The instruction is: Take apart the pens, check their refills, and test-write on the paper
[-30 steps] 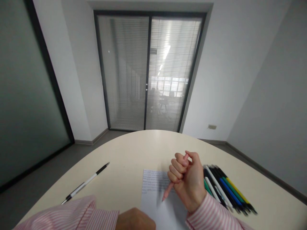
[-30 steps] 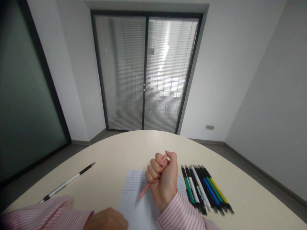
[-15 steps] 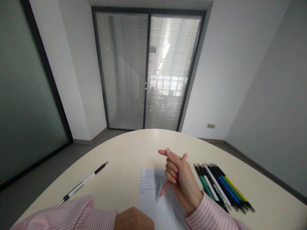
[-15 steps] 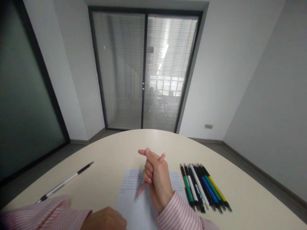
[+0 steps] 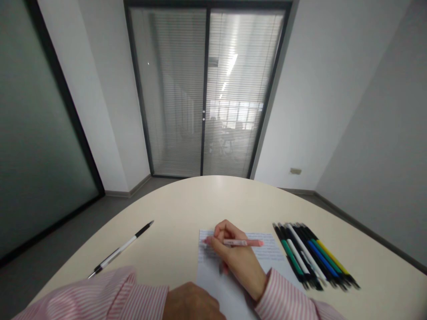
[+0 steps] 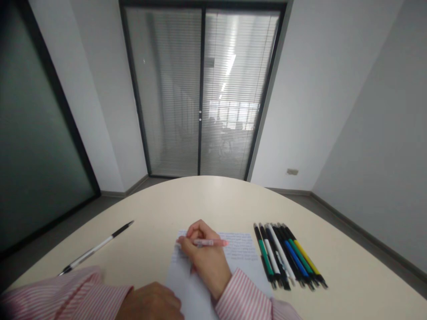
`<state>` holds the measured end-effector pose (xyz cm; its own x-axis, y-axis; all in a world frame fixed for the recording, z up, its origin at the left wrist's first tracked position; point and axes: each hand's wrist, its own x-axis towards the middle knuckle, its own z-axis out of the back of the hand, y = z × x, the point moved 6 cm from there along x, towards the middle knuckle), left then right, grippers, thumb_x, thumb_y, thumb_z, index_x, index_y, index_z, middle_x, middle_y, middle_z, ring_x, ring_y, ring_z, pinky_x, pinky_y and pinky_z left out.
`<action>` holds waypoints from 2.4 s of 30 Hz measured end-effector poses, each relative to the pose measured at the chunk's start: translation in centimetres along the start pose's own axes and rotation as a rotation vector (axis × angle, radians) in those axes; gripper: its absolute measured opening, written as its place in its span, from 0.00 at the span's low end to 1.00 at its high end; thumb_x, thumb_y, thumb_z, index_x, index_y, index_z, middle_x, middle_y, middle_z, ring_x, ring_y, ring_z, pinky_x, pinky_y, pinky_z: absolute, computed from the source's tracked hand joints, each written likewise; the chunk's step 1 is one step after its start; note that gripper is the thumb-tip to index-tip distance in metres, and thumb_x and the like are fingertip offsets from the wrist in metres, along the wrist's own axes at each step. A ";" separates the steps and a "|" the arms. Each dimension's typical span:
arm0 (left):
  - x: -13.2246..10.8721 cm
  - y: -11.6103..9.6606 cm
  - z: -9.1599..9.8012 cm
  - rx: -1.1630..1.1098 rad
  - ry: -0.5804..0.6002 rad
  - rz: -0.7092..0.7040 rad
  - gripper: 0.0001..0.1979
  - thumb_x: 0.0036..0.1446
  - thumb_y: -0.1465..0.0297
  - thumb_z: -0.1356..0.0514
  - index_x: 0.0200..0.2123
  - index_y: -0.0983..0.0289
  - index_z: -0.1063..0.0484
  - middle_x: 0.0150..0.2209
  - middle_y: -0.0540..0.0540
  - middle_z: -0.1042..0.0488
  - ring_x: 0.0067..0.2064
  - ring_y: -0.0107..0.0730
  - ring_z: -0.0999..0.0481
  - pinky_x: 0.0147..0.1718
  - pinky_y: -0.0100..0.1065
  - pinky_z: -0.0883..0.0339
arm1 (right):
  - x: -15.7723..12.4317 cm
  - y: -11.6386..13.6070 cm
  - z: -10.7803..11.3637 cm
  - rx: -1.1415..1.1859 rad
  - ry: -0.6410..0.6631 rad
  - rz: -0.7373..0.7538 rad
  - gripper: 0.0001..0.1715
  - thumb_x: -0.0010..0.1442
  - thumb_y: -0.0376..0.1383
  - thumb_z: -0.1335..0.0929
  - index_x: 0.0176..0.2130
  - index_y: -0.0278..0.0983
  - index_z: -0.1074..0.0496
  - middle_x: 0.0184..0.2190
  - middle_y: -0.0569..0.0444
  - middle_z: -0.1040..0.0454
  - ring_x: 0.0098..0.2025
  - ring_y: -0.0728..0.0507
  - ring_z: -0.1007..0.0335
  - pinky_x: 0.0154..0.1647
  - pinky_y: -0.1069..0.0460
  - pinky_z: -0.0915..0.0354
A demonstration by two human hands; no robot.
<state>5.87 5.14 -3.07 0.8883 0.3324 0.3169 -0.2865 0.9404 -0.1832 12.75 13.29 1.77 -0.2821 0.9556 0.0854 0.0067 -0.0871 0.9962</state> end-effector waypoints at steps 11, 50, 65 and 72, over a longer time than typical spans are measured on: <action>0.5 -0.7 1.1 -0.011 -0.008 -0.019 0.40 0.48 0.76 0.31 0.20 0.61 0.69 0.15 0.42 0.56 0.17 0.22 0.52 0.13 0.29 0.54 | -0.4 -0.7 -0.6 -0.297 0.042 0.011 0.18 0.54 0.32 0.35 0.19 0.40 0.47 0.12 0.70 0.49 0.07 0.58 0.52 0.03 0.62 0.64; 0.5 -1.0 1.6 0.000 0.061 -0.056 0.43 0.40 0.78 0.28 0.22 0.61 0.69 0.15 0.41 0.48 0.19 0.22 0.50 0.16 0.30 0.50 | -0.5 -1.1 -0.2 -0.301 -0.024 0.027 0.14 0.49 0.26 0.37 0.19 0.39 0.45 0.14 0.68 0.47 0.06 0.58 0.49 0.03 0.62 0.65; 0.0 0.0 0.0 0.106 0.064 -0.013 0.40 0.42 0.71 0.27 0.16 0.63 0.65 0.15 0.41 0.51 0.17 0.21 0.52 0.14 0.28 0.54 | 0.0 0.7 0.7 0.264 -0.059 0.046 0.28 0.56 0.56 0.35 0.31 0.34 0.24 0.31 0.49 0.25 0.35 0.43 0.28 0.31 0.52 0.31; -0.4 0.9 -1.1 0.176 0.104 -0.016 0.31 0.46 0.69 0.29 0.13 0.64 0.53 0.15 0.41 0.49 0.17 0.21 0.50 0.12 0.28 0.57 | -0.5 3.6 0.0 0.604 0.011 -0.024 0.22 0.54 0.54 0.32 0.38 0.40 0.31 0.16 0.67 0.47 0.17 0.52 0.55 0.17 0.58 0.46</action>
<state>5.65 5.74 -4.42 0.9228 0.3168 0.2192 -0.3225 0.9465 -0.0103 12.91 12.46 5.30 -0.2992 0.9519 0.0660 0.5431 0.1131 0.8320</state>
